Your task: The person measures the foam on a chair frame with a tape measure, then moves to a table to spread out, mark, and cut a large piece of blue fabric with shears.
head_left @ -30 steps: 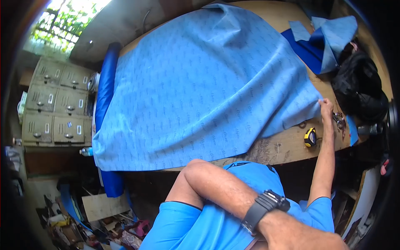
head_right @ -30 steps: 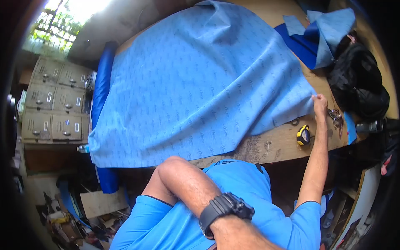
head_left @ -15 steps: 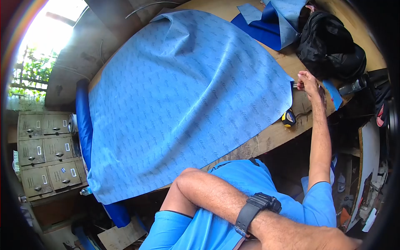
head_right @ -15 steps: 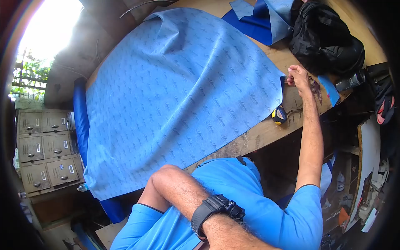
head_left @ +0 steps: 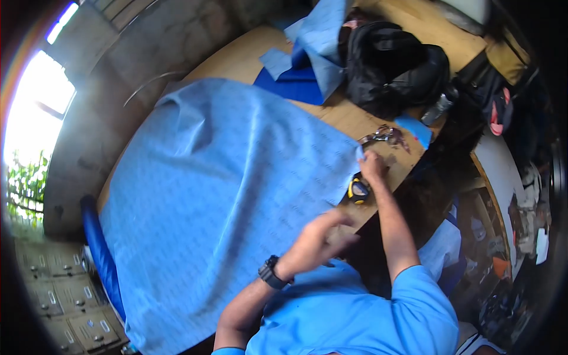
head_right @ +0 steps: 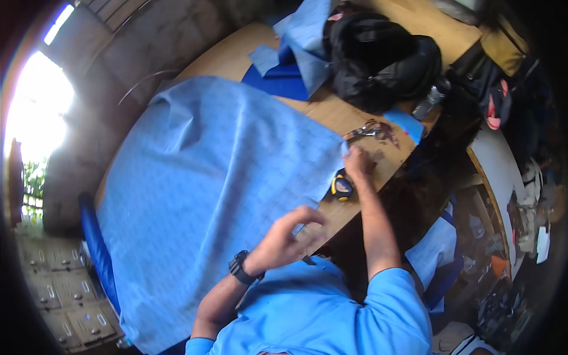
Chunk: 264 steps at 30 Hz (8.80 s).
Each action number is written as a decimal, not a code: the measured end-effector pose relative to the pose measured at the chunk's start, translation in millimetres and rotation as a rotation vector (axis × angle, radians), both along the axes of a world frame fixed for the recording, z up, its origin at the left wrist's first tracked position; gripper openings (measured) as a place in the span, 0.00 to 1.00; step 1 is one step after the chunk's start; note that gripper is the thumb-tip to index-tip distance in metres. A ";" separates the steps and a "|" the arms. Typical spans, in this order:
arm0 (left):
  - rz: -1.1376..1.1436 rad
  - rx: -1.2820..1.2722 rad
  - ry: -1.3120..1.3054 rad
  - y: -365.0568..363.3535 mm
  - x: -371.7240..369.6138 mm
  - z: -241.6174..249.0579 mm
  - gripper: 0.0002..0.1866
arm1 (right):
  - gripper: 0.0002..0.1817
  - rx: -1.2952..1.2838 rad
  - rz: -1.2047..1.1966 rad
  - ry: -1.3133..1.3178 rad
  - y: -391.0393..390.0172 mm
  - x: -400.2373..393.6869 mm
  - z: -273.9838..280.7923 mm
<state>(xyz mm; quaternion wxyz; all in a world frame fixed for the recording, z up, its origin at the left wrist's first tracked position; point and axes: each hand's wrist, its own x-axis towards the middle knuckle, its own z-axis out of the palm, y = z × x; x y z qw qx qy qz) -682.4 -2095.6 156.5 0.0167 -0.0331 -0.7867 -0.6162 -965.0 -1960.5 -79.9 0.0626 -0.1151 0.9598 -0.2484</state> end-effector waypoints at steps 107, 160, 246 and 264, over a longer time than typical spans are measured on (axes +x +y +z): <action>0.081 0.450 -0.135 39.2 -72.0 -101.8 0.35 | 0.12 -0.896 -0.068 -0.302 145.7 254.6 121.5; 0.476 -0.192 -0.760 -94.7 658.8 -98.0 0.24 | 0.15 -0.927 0.191 -1.149 -29.3 529.8 102.0; 0.575 -0.659 -0.866 -143.6 499.0 -154.2 0.17 | 0.28 -0.063 0.644 -1.076 51.1 498.1 38.8; 0.579 -0.639 -0.881 -143.5 497.7 -150.2 0.18 | 0.28 -0.052 0.641 -1.010 40.7 493.6 49.0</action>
